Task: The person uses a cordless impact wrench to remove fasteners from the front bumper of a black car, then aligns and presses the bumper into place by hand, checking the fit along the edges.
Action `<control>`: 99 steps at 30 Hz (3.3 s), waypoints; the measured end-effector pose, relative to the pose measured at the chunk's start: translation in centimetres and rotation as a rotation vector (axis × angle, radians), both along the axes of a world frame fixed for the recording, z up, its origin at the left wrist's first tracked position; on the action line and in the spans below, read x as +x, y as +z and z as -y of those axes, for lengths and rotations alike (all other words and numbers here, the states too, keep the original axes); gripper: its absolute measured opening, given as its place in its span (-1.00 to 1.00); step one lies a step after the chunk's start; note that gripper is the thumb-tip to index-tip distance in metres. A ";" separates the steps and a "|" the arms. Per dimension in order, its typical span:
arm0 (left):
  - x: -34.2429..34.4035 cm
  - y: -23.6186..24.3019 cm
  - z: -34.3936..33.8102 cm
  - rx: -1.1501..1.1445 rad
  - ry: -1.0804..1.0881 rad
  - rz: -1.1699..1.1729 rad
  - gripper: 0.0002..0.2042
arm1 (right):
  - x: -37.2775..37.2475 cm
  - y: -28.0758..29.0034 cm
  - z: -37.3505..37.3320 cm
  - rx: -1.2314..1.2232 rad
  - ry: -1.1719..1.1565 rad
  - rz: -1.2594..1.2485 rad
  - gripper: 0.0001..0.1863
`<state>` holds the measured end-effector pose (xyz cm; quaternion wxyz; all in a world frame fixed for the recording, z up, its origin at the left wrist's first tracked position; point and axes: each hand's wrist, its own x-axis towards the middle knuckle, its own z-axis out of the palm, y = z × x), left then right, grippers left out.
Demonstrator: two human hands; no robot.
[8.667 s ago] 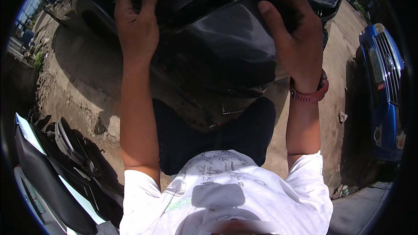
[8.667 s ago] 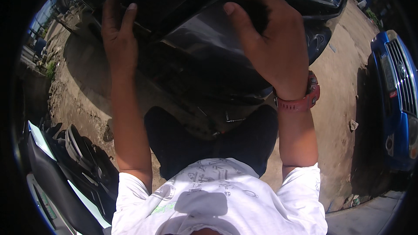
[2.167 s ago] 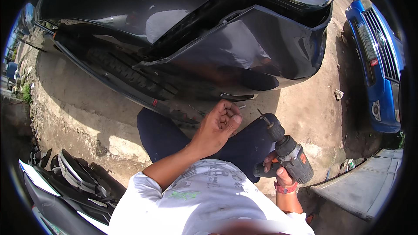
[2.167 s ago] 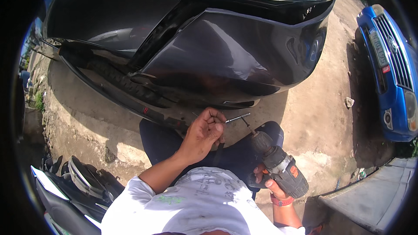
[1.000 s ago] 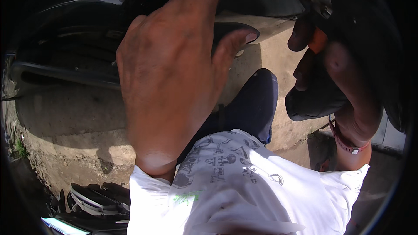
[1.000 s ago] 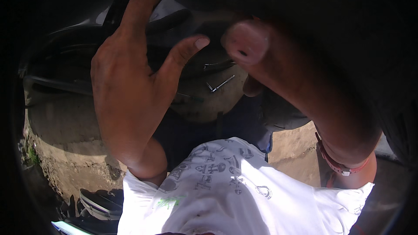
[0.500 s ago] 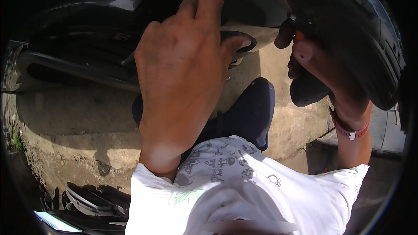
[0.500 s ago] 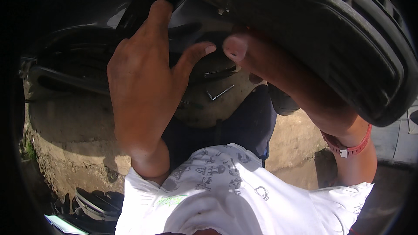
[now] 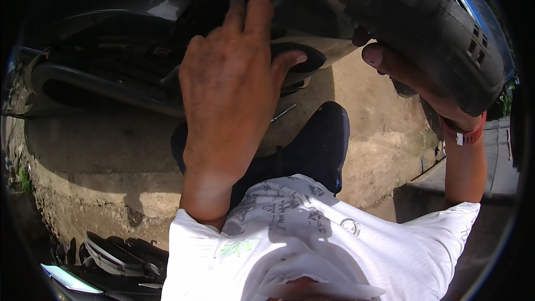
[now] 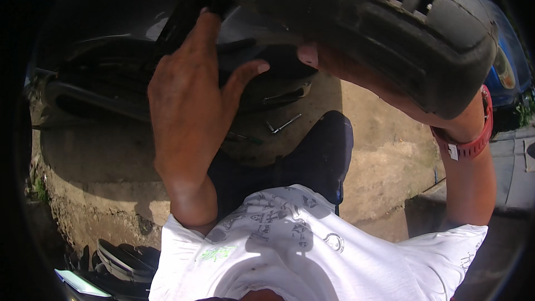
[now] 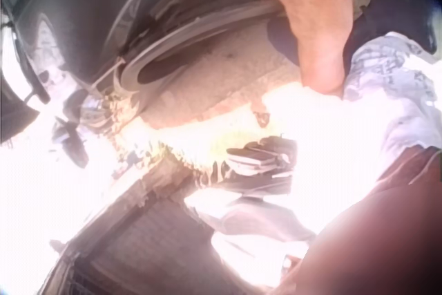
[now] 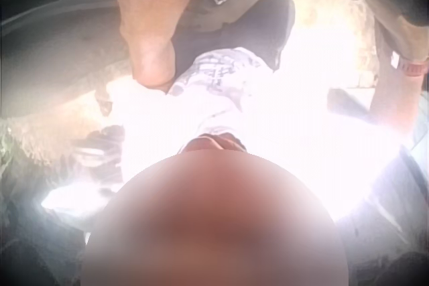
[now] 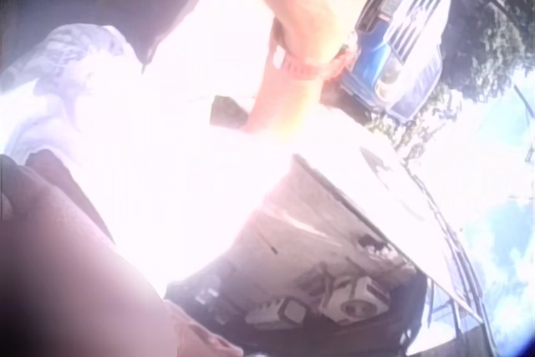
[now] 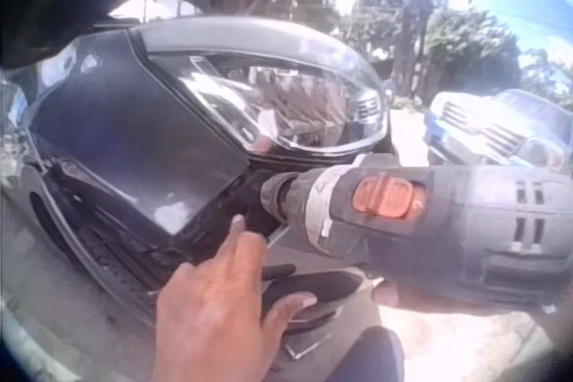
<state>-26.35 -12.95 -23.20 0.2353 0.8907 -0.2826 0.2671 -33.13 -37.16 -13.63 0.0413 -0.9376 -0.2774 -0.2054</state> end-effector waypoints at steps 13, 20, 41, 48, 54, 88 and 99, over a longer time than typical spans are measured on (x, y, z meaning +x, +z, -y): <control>0.0 0.1 -0.1 -0.008 0.003 0.024 -0.50 | 1.3 -0.4 2.4 -0.273 0.201 0.227 -0.67; 0.3 0.2 -0.1 -0.050 0.001 -0.008 -0.50 | 1.7 1.5 2.4 -0.257 0.181 0.219 -0.53; 2.3 -1.2 -0.9 -0.141 -0.020 -0.052 -0.29 | -0.7 -1.9 5.1 0.850 0.022 -0.430 -0.61; 2.0 -1.9 -0.8 -0.270 -0.041 -0.109 -0.21 | -2.0 -3.3 10.3 0.233 0.116 0.011 -0.40; -1.2 -2.2 0.2 -0.032 0.234 0.052 -0.14 | -3.1 -4.8 10.0 0.887 0.045 -0.408 -0.28; 5.8 2.1 -1.7 -0.062 0.562 0.582 -0.35 | -0.2 -6.0 5.8 1.030 0.227 -0.462 -0.37; 6.6 3.0 -1.1 -0.123 0.563 0.077 0.35 | 1.9 -7.5 6.3 1.132 0.313 -0.524 -0.34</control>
